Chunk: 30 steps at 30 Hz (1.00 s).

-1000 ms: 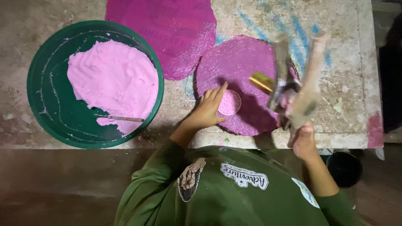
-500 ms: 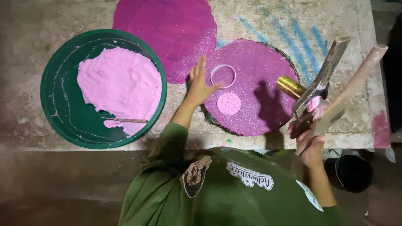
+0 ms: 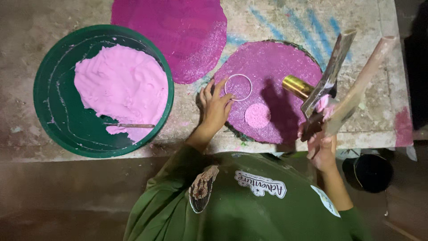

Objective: The person scoops pink batter into a handheld dispenser, then extrudes circular cake portions onto a pink mat inside a woven steamer basket. They stack multiple filled baskets, place the stack into a large steamer pot, and cover it. The person then repeats the process with a new basket, filling it with more cake portions.

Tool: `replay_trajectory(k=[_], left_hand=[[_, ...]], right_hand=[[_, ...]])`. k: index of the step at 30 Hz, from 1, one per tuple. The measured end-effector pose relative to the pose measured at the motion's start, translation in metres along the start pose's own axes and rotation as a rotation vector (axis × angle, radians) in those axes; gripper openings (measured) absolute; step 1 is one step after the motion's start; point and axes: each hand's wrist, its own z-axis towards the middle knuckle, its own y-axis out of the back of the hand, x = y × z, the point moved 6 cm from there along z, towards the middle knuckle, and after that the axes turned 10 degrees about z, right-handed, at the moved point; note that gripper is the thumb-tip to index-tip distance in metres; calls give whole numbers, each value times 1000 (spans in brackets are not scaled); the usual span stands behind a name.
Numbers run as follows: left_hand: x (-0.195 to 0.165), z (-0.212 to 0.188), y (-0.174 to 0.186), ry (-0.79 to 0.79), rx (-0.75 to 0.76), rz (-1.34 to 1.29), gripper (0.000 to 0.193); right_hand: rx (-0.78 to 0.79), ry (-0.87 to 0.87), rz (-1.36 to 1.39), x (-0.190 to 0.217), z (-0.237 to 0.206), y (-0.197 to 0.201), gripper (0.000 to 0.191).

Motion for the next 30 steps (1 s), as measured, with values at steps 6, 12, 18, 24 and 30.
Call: replay_trajectory(k=[6,12,18,24,30], left_hand=[[-14,-22,-1,-70,14,-9,10],[-20,-20,6,-73,123,93,46],[-22,50,28,28,217,-2009,85],[-19,86,28,103,-56,-2520,50],[28,87,25,116,-235,-2526,46]], right_hand=[[-10,7,-51,-1,-8,1,90],[76,-199,-220,-20,-8,30,90],[423,-807,-602,-46,45,11,71],[441,-1107,-865,-7,107,-54,75],[555,-718,-1208,-5,135,-121,79]])
